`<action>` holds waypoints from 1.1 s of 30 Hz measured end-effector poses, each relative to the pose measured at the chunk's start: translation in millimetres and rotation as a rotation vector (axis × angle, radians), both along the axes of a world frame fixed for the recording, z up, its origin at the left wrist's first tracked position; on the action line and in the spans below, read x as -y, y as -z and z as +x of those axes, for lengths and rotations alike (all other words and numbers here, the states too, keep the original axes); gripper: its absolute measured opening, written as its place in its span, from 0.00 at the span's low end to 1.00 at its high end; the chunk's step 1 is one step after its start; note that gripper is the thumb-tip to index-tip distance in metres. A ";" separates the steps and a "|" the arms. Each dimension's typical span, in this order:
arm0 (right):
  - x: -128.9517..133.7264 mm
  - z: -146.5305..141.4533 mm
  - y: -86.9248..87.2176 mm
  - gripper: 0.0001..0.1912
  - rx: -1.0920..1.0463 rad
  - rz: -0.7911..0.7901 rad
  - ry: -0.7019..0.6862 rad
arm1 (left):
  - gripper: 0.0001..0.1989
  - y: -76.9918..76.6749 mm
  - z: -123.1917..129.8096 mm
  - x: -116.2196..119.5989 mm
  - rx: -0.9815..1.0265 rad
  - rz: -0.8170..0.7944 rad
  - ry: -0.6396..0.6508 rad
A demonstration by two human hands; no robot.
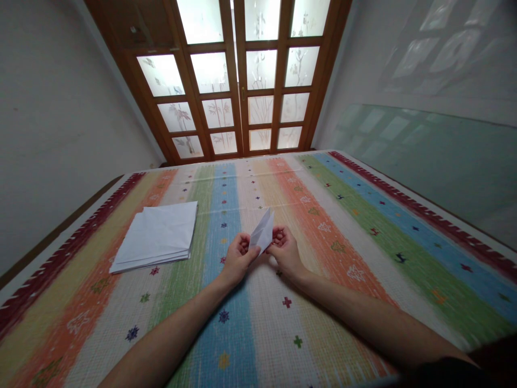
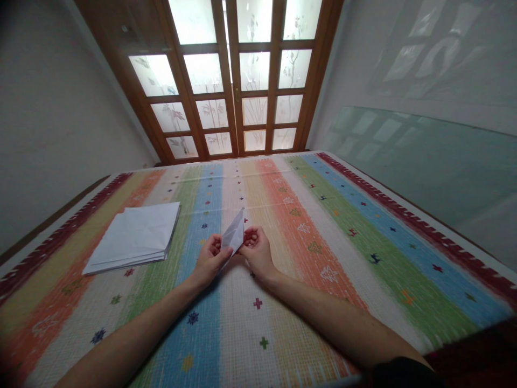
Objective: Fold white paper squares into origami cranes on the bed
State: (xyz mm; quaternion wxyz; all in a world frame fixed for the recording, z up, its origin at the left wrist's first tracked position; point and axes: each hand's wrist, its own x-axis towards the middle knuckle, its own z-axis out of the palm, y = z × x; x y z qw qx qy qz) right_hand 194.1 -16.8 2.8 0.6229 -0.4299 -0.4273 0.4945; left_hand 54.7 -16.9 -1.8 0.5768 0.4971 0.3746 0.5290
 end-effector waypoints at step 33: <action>3.3 -1.1 -8.5 0.11 0.052 0.076 -0.086 | 0.18 -2.9 -2.3 2.7 -0.007 0.162 -0.079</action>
